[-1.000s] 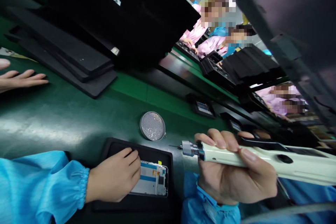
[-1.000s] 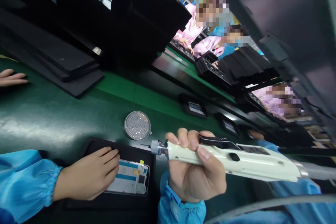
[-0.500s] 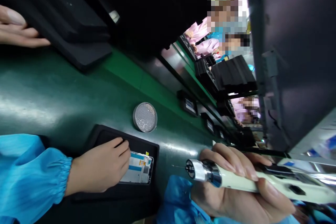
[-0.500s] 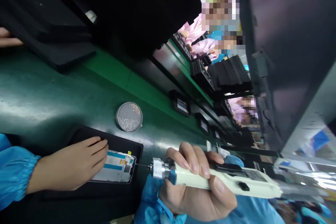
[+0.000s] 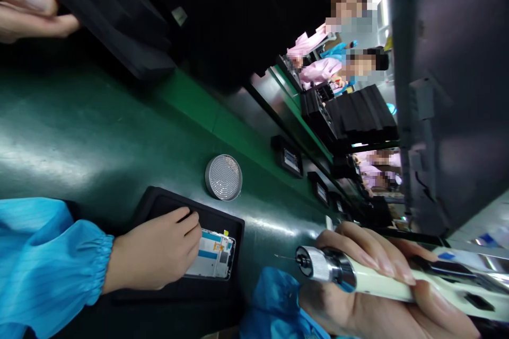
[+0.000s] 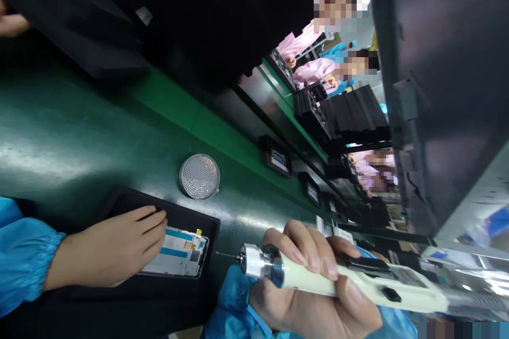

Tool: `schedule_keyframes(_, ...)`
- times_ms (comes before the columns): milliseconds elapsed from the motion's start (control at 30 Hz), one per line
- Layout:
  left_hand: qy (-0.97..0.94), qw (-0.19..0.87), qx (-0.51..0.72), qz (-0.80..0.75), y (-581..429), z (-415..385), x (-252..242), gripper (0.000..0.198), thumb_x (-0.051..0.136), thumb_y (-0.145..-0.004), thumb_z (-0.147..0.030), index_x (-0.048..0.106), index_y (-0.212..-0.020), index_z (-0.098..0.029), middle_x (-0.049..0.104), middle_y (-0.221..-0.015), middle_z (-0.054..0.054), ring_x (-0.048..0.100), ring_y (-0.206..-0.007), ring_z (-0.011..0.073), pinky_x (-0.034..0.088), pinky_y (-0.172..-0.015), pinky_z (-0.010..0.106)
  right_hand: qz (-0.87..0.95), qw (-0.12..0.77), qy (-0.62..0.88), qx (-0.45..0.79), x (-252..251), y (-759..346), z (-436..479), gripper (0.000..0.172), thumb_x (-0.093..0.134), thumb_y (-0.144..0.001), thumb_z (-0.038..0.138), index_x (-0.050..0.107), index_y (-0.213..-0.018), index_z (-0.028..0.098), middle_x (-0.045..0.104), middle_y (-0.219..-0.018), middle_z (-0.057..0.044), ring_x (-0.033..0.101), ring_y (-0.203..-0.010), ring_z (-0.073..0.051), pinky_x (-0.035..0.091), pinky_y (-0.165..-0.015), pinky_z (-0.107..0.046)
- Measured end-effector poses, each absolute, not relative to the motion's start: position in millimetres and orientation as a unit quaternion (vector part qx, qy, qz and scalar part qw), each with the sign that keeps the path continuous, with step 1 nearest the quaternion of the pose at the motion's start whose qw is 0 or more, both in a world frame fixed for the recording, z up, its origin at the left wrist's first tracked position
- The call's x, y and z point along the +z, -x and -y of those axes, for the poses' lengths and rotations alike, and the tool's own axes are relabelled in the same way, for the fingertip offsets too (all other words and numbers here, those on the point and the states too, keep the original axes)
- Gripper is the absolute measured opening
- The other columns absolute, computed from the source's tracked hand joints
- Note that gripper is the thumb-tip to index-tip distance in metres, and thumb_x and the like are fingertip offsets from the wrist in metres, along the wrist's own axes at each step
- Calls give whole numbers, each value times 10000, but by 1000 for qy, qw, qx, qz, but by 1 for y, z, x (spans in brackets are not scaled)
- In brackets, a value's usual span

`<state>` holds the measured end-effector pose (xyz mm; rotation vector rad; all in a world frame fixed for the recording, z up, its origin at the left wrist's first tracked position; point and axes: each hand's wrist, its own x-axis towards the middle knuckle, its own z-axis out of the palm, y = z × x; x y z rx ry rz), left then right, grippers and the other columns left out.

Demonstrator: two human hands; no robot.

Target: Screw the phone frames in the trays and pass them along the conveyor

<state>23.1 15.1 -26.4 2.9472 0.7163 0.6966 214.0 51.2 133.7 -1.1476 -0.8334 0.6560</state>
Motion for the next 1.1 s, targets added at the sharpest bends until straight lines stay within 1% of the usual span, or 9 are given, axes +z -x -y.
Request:
schedule_keyframes(133,-947,37,220,-231,-23,-17,-22,336,679,-786,-342,690,-1026,-107,682,-1071,150,599,-1000,316,455,-923,460,358,708,532,296,134,-215,-50,186,641,-528,261,526,-668,301,-29,-655,73,-90,-620,-142,143,-457,-378)
schedule_keyframes(267,-896,190,288,-281,-24,-23,6,243,547,-911,-256,607,-1101,-118,657,-1028,102,602,-923,228,500,-843,374,345,718,513,319,130,-218,-48,198,630,-508,247,543,-683,280,-11,-646,77,-79,-613,-125,85,-460,-327)
schedule_keyframes(367,-851,248,363,-288,-31,-29,32,248,500,-954,-255,562,-1136,-99,627,-1059,106,590,-946,221,513,-823,360,340,719,477,373,125,-224,-48,231,652,-497,238,573,-713,255,16,-621,89,-40,-578,-106,63,-445,-290)
schedule_keyframes(433,-829,285,385,-287,-37,-31,46,239,537,-939,-255,566,-1120,-103,618,-1060,101,589,-953,218,515,-816,349,338,719,450,407,123,-228,-48,241,681,-505,233,581,-724,240,47,-601,95,6,-551,-94,102,-424,-259)
schedule_keyframes(533,-774,418,361,-310,-45,-35,61,187,613,-890,-262,606,-1039,-149,625,-1008,51,599,-902,181,512,-784,301,347,713,406,455,124,-231,-47,242,710,-533,201,587,-741,218,107,-575,95,98,-528,-81,223,-417,-211)
schedule_keyframes(667,-698,553,306,-338,-49,-40,77,83,622,-855,-232,639,-918,-181,650,-919,-1,608,-845,146,492,-783,271,315,726,352,500,126,-230,-45,225,690,-562,152,592,-761,188,208,-566,88,230,-544,-63,386,-488,-171)
schedule_keyframes(800,-682,574,287,-351,-49,-42,82,50,607,-857,-206,650,-877,-188,671,-909,-22,617,-867,135,468,-826,270,307,730,333,511,124,-231,-44,220,700,-567,149,616,-769,174,264,-556,83,290,-547,-59,438,-510,-175)
schedule_keyframes(1033,-676,575,297,-353,-48,-42,77,63,624,-861,-217,679,-894,-211,682,-915,-40,625,-843,104,474,-770,222,323,726,319,515,122,-233,-45,214,724,-582,171,657,-786,174,304,-557,74,338,-541,-63,463,-521,-197)
schedule_keyframes(1100,-669,583,294,-355,-48,-42,77,69,628,-860,-223,682,-901,-217,681,-927,-40,623,-842,100,476,-710,197,323,726,320,516,123,-232,-46,216,727,-585,172,659,-789,175,308,-555,75,345,-539,-64,469,-524,-201)
